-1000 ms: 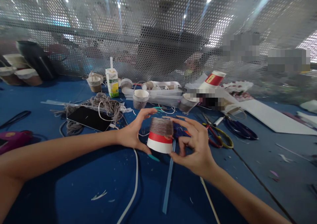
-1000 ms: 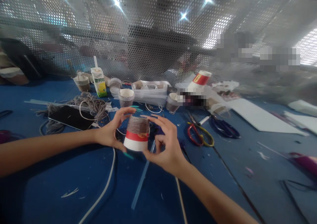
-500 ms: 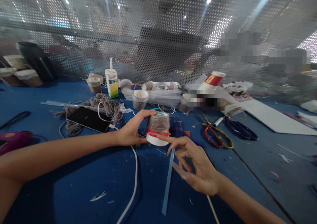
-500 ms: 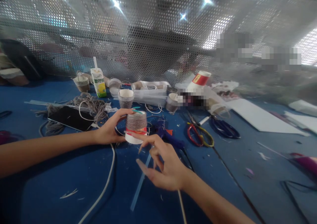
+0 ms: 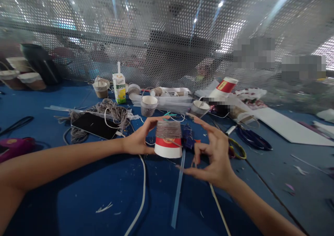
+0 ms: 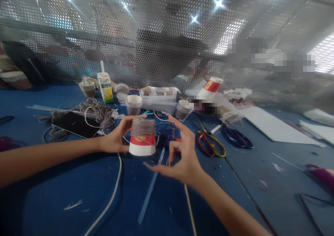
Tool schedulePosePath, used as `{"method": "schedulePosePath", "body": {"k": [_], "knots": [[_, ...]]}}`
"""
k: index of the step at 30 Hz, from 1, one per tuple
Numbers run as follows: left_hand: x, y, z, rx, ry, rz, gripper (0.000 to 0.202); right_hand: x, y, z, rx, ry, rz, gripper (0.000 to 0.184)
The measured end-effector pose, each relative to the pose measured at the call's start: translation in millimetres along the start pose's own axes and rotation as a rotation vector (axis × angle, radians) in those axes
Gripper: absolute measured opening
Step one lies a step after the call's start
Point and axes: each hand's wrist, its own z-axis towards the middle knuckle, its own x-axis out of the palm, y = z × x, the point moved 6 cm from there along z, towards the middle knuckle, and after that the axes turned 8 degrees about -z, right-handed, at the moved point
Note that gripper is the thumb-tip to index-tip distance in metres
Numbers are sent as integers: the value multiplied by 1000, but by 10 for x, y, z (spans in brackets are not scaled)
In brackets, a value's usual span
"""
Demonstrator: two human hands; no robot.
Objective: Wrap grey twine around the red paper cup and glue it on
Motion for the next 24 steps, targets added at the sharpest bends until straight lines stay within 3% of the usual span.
{"method": "schedulePosePath", "body": {"k": [2, 7, 11, 14, 16, 17, 19, 22, 24], "knots": [[28, -13, 0, -10, 52, 4, 84, 82, -43, -21, -3, 101, -88, 99], [61, 1, -14, -26, 87, 96, 94, 125, -62, -71, -14, 26, -147, 73], [44, -13, -15, 31, 24, 130, 87, 134, -27, -26, -34, 89, -171, 83], [-15, -24, -13, 65, -85, 178, 78, 6, -66, 77, -36, 200, -401, 89], [-60, -22, -12, 63, -156, 222, 80, -187, -130, 169, -39, 203, -724, 88], [-74, -15, -10, 47, -173, 254, 81, -287, -171, 214, -30, 202, -858, 85], [-81, 12, -2, -9, -165, 336, 80, -397, -319, 261, 54, 339, -1001, 74], [-73, 67, 1, -115, -114, 451, 76, -387, -485, 243, 137, 558, -1040, 49], [-71, 93, -7, -168, -101, 476, 78, -318, -516, 221, 147, 594, -1049, 36]]}}
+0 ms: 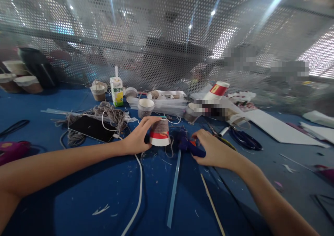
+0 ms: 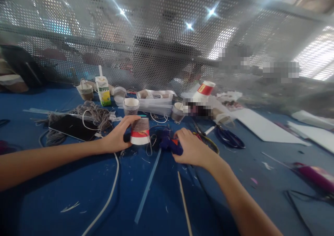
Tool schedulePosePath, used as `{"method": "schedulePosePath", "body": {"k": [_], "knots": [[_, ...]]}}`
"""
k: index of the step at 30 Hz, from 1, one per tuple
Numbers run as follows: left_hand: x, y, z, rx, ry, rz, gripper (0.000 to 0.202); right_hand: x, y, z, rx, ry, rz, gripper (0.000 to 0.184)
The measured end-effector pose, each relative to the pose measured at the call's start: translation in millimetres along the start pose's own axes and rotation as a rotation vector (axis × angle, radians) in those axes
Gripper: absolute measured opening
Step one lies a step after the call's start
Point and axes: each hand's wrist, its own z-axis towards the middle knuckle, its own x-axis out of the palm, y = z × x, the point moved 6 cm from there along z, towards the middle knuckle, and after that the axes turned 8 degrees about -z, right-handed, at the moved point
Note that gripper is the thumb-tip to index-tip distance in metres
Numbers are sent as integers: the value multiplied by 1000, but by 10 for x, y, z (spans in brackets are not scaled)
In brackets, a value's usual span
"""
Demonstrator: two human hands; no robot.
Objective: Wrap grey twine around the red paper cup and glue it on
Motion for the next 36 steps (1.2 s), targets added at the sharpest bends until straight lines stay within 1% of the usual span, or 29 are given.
{"method": "schedulePosePath", "body": {"k": [3, 6, 8, 10, 12, 13, 14, 17, 19, 20, 21, 23, 25, 29, 33, 36], "knots": [[23, 25, -21, -58, 22, -10, 84, 58, 90, 19, 45, -18, -32, 23], [31, 17, -46, -67, 10, 40, 85, 89, 122, 24, 92, -57, -44, 18], [5, -27, -59, -14, -42, 129, 81, 85, 98, 25, 111, -97, -24, 14], [-23, -88, -71, 68, -90, 199, 77, 56, 52, 23, 123, -152, 13, 12], [-50, -115, -80, 113, -125, 206, 75, 4, 15, 16, 127, -223, 67, 9], [-64, -107, -81, 110, -138, 186, 75, -28, 7, 9, 129, -266, 98, 6], [-78, -84, -81, 91, -151, 154, 76, -62, 10, -1, 129, -310, 131, 5], [-89, 41, -72, -18, -154, 24, 81, -163, 77, -61, 129, -449, 217, 14], [-74, 128, -64, -93, -137, -53, 82, -226, 151, -130, 111, -539, 317, 15], [-66, 160, -60, -120, -128, -79, 83, -253, 188, -171, 91, -581, 406, 15], [-59, 182, -56, -137, -120, -97, 82, -261, 229, -202, 66, -580, 500, 14], [-54, 195, -46, -144, -111, -114, 80, -250, 327, -245, 11, -511, 660, 11], [-57, 176, -37, -125, -104, -116, 79, -242, 412, -285, 3, -464, 727, 10], [-76, 122, -27, -99, -97, -68, 79, -256, 523, -320, 32, -493, 703, 14], [-100, 58, -22, -63, -99, -25, 80, -227, 583, -269, -7, -450, 626, 20], [-97, 11, -17, -26, -70, -24, 79, -219, 582, -256, -18, -454, 583, 22]]}}
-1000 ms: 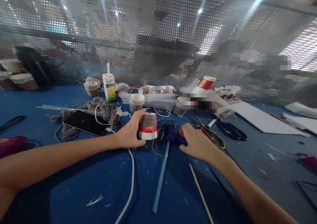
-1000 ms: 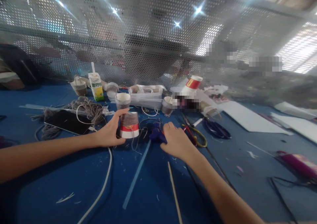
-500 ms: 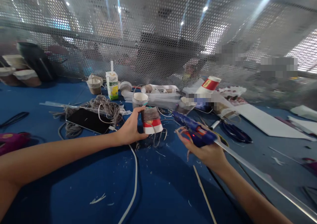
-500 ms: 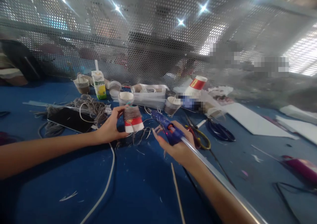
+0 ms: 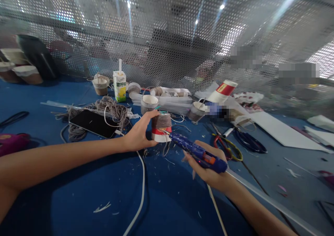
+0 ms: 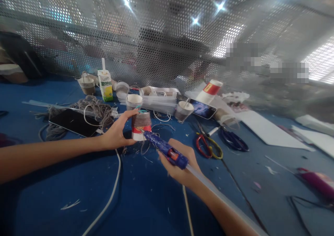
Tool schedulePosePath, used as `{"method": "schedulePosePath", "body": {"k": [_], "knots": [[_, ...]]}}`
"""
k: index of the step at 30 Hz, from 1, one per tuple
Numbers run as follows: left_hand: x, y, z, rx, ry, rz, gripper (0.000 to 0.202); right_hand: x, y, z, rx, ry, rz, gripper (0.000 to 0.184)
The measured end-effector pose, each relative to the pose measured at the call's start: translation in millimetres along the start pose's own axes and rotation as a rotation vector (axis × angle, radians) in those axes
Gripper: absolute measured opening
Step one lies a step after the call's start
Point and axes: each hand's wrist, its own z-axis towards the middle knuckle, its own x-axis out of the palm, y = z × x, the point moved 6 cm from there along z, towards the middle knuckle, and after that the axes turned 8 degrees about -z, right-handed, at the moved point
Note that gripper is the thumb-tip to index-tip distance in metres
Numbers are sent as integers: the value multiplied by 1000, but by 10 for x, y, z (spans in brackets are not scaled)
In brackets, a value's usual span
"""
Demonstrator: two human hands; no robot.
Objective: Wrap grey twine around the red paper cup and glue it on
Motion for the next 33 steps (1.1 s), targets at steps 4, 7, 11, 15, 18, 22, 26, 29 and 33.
{"method": "schedulePosePath", "body": {"k": [4, 7, 11, 15, 18, 22, 26, 29, 33], "knots": [[9, -34, 0, 38, 32, -1, 78, 19, -25, -12, 36, 23, -13, 23], [13, -52, -1, 66, 49, 4, 80, 41, -22, -16, 28, 49, -30, 21], [8, -64, 1, 70, 55, 0, 81, 56, -21, -22, 26, 27, -36, 21], [7, -62, -1, 61, 49, -5, 81, 66, -37, -39, 57, -6, -7, 21], [6, -52, -4, 57, 35, -8, 82, 64, -66, -46, 90, 2, 18, 21], [-6, -34, -3, 36, 16, -5, 83, 51, -81, -42, 108, 32, 22, 22], [-27, -40, -3, 44, -12, -8, 82, 4, -64, -45, 117, -34, 3, 22], [-32, -40, -8, 40, -33, -16, 80, -4, -82, -54, 163, -35, 22, 23], [-26, -20, -17, 23, -67, -49, 80, -23, -97, -34, 145, -7, 13, 22]]}}
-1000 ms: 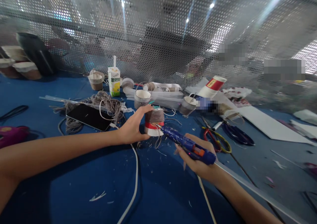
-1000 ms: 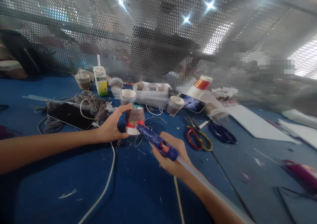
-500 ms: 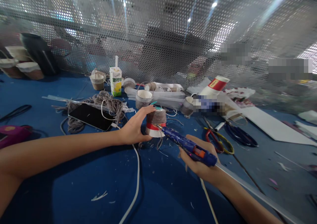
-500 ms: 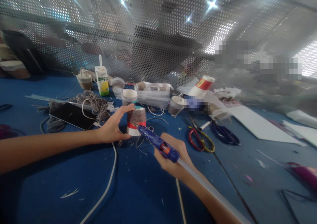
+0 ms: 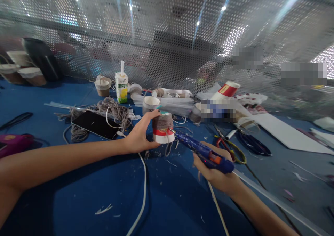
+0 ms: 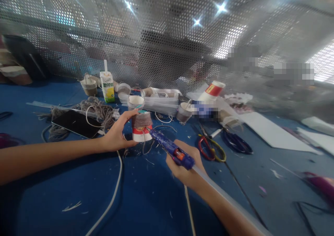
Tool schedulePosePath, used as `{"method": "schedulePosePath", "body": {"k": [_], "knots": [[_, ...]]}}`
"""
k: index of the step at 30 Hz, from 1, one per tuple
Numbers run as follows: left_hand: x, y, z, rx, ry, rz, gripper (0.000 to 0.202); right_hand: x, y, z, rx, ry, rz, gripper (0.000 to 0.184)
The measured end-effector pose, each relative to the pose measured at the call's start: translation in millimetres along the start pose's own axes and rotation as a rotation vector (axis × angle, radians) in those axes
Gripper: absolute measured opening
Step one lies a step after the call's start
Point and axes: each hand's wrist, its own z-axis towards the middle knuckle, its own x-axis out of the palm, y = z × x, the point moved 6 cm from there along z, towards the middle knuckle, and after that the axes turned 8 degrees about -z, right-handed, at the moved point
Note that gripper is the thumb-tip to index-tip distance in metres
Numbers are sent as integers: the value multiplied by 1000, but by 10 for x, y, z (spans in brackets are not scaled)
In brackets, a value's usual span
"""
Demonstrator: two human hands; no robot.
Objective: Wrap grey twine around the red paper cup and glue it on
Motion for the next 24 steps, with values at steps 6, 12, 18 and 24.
{"method": "schedulePosePath", "body": {"k": [6, 12, 18, 24], "knots": [[2, 13, -9, 14, -9, -15, 82, -54, -12, 48, -19, -15, -12, 23], [-4, 21, -12, 19, -13, -31, 82, -62, -64, 85, -57, -13, -64, 23], [-6, 7, -18, 21, -17, -31, 80, -5, -187, 121, -86, -50, -180, 22], [-80, -23, -14, 65, -148, 57, 81, -34, -344, 253, -86, -40, -322, 24]]}}
